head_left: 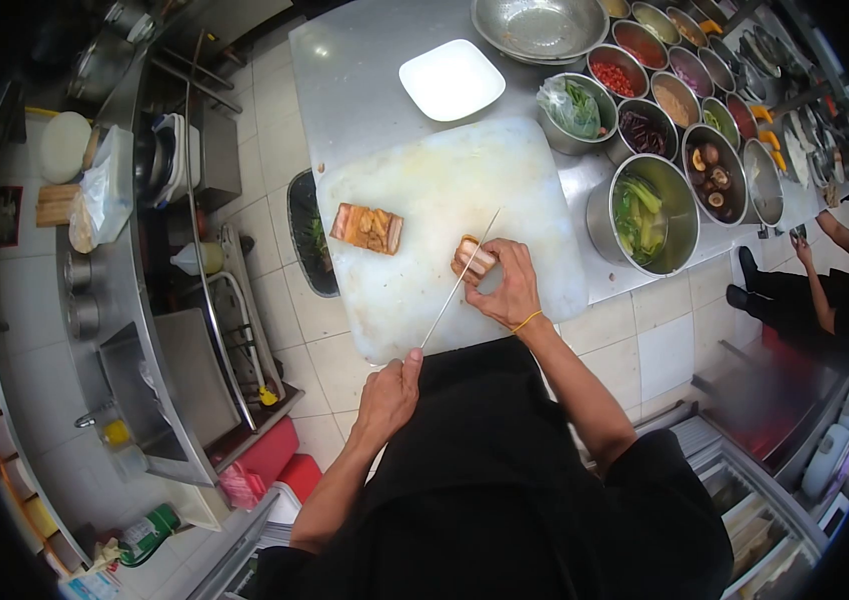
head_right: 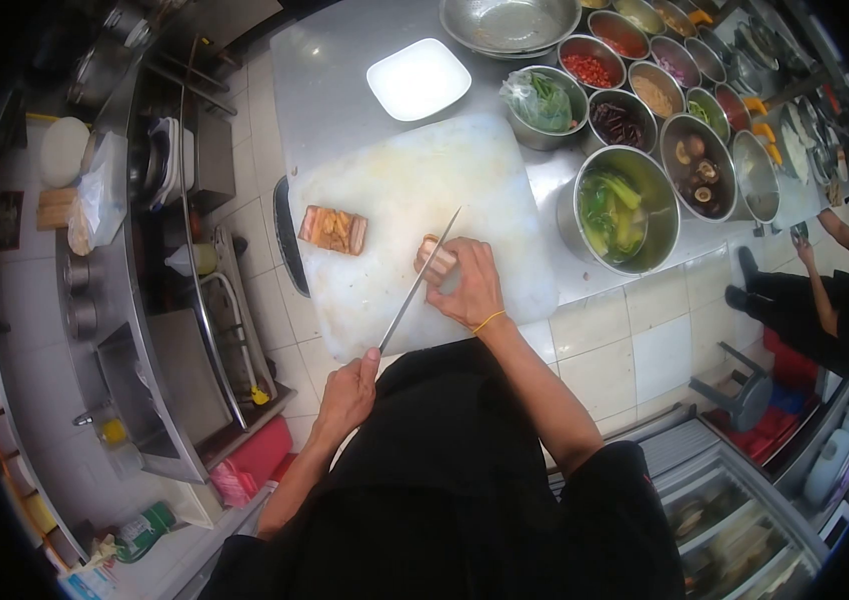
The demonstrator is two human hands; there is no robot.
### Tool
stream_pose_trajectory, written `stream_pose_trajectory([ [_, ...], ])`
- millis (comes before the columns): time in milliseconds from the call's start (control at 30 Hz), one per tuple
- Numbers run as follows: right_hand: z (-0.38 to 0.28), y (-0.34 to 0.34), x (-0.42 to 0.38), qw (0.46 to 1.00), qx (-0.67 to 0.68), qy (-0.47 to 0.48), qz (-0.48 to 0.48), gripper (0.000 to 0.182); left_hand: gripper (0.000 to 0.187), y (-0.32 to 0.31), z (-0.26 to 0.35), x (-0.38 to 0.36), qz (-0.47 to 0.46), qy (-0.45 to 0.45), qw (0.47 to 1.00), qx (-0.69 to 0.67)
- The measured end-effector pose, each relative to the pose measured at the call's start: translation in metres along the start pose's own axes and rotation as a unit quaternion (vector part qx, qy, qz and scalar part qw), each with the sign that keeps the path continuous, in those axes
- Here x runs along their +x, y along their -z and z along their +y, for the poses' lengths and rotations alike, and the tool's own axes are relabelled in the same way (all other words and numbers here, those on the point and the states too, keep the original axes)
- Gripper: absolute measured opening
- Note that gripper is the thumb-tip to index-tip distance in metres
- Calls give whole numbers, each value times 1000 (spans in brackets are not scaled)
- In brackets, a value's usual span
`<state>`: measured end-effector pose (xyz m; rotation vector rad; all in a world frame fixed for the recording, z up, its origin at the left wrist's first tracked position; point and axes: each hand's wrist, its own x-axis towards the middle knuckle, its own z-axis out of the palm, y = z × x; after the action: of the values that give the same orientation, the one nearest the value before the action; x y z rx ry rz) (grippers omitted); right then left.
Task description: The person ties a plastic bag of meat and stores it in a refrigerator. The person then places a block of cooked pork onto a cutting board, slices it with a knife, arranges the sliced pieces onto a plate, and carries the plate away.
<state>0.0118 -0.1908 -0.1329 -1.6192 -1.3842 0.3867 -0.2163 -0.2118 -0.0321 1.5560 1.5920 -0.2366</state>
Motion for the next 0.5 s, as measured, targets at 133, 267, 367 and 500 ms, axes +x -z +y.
stream_pose_trajectory([
  [133, 2, -2, 0, 1000, -1, 4, 6, 50, 67, 3, -3, -5, 3, -9, 1000, 7],
  [267, 3, -2, 1, 1000, 4, 4, 17, 49, 66, 11, -5, -22, -9, 11, 1000, 28],
  [367, 2, -2, -1, 1000, -1, -2, 12, 46, 66, 9, -8, -19, -13, 7, 999, 32],
  [500, 2, -4, 2, 1000, -4, -2, 17, 44, 66, -12, 7, 21, -1, -45, 999, 17],
])
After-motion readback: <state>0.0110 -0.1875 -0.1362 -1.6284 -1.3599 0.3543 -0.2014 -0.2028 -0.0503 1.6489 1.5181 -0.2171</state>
